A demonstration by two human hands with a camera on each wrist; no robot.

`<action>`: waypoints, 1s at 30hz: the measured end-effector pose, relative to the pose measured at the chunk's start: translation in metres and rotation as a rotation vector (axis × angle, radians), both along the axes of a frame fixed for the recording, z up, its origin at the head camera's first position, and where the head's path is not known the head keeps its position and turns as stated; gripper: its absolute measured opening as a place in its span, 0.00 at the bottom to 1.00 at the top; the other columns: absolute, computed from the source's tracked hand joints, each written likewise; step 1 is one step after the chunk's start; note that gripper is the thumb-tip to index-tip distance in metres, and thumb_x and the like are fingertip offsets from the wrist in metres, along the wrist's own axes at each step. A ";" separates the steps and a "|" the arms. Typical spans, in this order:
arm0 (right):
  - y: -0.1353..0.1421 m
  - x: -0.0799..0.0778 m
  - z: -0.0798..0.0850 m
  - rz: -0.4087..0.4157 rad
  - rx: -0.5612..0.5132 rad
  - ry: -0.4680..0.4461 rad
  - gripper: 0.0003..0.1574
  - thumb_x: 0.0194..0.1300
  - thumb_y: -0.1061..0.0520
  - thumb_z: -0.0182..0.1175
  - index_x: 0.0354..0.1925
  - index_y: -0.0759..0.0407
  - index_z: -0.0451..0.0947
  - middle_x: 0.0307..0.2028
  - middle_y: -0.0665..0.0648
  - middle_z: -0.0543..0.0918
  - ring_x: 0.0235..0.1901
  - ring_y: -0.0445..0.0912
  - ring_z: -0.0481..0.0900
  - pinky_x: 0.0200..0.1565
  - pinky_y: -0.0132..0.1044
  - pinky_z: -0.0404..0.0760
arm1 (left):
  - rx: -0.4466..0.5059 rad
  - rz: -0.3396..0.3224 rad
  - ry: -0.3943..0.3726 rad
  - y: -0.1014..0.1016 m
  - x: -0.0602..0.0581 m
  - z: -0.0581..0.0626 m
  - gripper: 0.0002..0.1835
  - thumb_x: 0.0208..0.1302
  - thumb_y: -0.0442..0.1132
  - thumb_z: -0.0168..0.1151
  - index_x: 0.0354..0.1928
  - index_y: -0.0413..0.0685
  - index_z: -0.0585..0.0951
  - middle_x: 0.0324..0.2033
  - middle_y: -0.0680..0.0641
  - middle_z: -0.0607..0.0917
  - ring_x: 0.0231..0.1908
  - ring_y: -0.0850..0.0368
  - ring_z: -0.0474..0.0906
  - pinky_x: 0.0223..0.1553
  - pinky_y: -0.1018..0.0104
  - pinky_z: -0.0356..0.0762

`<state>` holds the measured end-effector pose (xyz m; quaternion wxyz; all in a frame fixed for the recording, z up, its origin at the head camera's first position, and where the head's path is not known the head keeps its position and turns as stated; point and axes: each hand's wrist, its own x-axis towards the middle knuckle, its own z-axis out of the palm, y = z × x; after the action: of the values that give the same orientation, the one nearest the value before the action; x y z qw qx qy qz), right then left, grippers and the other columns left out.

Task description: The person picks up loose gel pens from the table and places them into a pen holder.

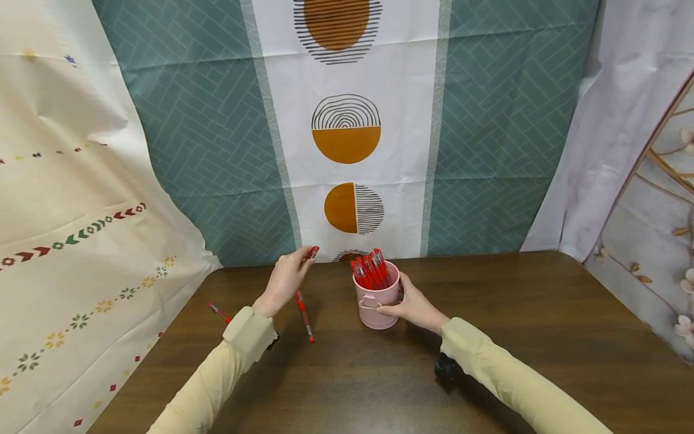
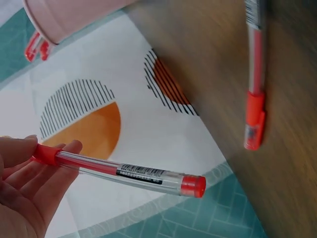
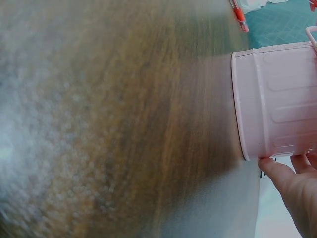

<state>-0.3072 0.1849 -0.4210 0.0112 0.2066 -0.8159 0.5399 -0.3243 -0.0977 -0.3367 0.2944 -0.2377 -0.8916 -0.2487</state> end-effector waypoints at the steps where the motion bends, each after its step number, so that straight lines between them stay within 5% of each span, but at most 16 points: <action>1: 0.000 0.000 0.000 -0.001 0.000 0.001 0.58 0.48 0.50 0.70 0.66 0.58 0.44 0.62 0.63 0.56 0.60 0.58 0.56 0.54 0.53 0.61 | 0.008 -0.003 0.004 0.002 0.000 0.001 0.09 0.58 0.31 0.60 0.41 0.42 0.78 0.27 0.45 0.81 0.22 0.51 0.74 0.25 0.57 0.73; 9: -0.004 0.010 0.014 0.005 0.013 -0.020 0.58 0.49 0.54 0.69 0.66 0.64 0.42 0.62 0.68 0.55 0.60 0.62 0.54 0.53 0.56 0.60 | 0.089 -0.045 0.010 0.014 0.002 0.008 0.11 0.59 0.32 0.60 0.45 0.39 0.77 0.33 0.43 0.82 0.26 0.52 0.78 0.29 0.58 0.75; 15: -0.001 -0.001 0.000 -0.021 0.025 -0.020 0.60 0.48 0.49 0.70 0.67 0.58 0.43 0.62 0.64 0.56 0.61 0.59 0.55 0.53 0.54 0.62 | 0.174 -0.098 0.038 0.025 0.001 0.019 0.13 0.60 0.33 0.59 0.47 0.37 0.77 0.37 0.43 0.82 0.31 0.52 0.78 0.34 0.60 0.75; 30: 0.000 -0.001 0.001 -0.027 0.028 -0.023 0.60 0.46 0.48 0.70 0.66 0.56 0.44 0.62 0.63 0.57 0.60 0.59 0.56 0.52 0.53 0.63 | 0.387 -0.227 0.043 0.053 0.004 0.047 0.13 0.62 0.33 0.56 0.48 0.35 0.75 0.39 0.43 0.81 0.38 0.53 0.79 0.43 0.65 0.73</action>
<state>-0.3085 0.1850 -0.4197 0.0064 0.1896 -0.8263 0.5304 -0.3200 -0.0443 -0.2900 0.3236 -0.2809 -0.7884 -0.4413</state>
